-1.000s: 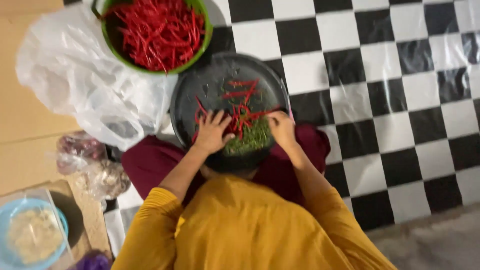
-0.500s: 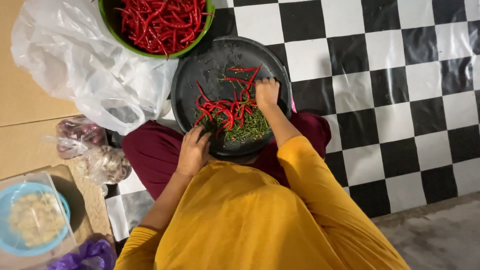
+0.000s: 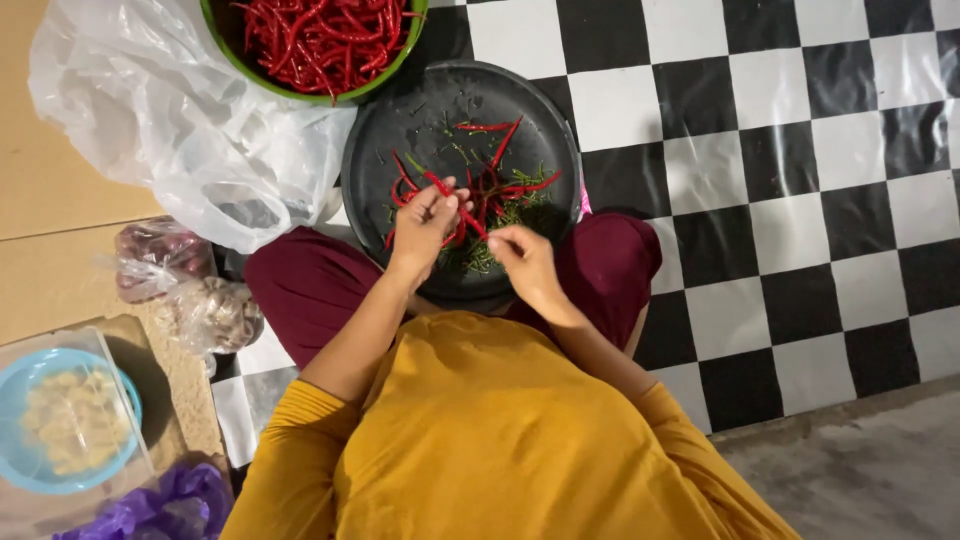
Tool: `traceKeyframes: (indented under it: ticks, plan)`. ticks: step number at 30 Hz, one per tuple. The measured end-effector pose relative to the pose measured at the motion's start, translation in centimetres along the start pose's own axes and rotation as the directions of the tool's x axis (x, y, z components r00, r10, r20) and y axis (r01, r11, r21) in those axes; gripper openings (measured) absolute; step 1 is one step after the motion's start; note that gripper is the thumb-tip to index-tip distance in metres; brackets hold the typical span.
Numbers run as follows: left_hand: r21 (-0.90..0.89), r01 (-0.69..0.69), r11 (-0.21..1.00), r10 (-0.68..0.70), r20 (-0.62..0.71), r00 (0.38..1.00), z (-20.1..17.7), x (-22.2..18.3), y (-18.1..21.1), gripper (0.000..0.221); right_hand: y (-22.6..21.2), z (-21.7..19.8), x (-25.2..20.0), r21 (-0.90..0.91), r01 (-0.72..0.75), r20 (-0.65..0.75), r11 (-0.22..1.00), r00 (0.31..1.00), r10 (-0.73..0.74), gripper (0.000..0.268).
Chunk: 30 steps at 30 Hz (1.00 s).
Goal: The person is sitting on the floor, picking the green stems off red chilies and placing the stems in a black tray while the chilies are put into a green bowl.
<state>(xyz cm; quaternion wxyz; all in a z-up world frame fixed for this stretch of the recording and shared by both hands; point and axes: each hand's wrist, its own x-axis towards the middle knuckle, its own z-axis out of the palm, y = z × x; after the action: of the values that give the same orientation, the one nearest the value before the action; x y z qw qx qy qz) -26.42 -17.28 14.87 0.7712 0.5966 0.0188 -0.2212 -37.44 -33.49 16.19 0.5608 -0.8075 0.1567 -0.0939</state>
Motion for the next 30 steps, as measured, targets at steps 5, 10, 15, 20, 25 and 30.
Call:
traceKeyframes:
  ticks: [5, 10, 15, 20, 25, 30]
  plan:
    - [0.332, -0.102, 0.938, 0.083, 0.072, 0.994, -0.6, -1.7, 3.0, 0.016, -1.4, 0.3, 0.7, 0.024, 0.016, 0.11, 1.0, 0.994, -0.019, 0.018]
    - [0.656, -0.308, 0.69, 0.254, 0.179, 0.951, -1.0, -3.8, 4.0, 0.023, -4.5, 0.4, 4.1, 0.34, -0.179, 0.068, 0.923, 0.984, 0.165, 0.022]
    - [0.752, -0.453, 0.478, 0.379, 0.288, 0.879, -1.1, -5.0, 6.7, 0.018, -2.0, 1.4, 4.9, 0.423, -0.243, 0.081, 0.873, 0.97, 0.23, 0.02]
    - [0.783, -0.553, 0.284, 0.498, 0.372, 0.783, -1.5, -4.9, 6.7, 0.022, -2.1, 1.2, 5.0, 0.609, -0.382, 0.193, 0.695, 0.922, 0.337, 0.017]
    - [0.777, -0.493, 0.391, 0.465, 0.296, 0.835, -1.4, -4.2, 5.5, 0.02, -3.9, 0.0, 4.8, 0.757, -0.561, 0.42, 0.336, 0.811, 0.407, 0.01]
    - [0.754, -0.317, 0.575, 0.354, 0.12, 0.928, -2.6, -3.2, 3.5, 0.019, -5.1, -1.1, 5.4, 0.749, -0.629, 0.531, 0.209, 0.758, 0.379, 0.01]
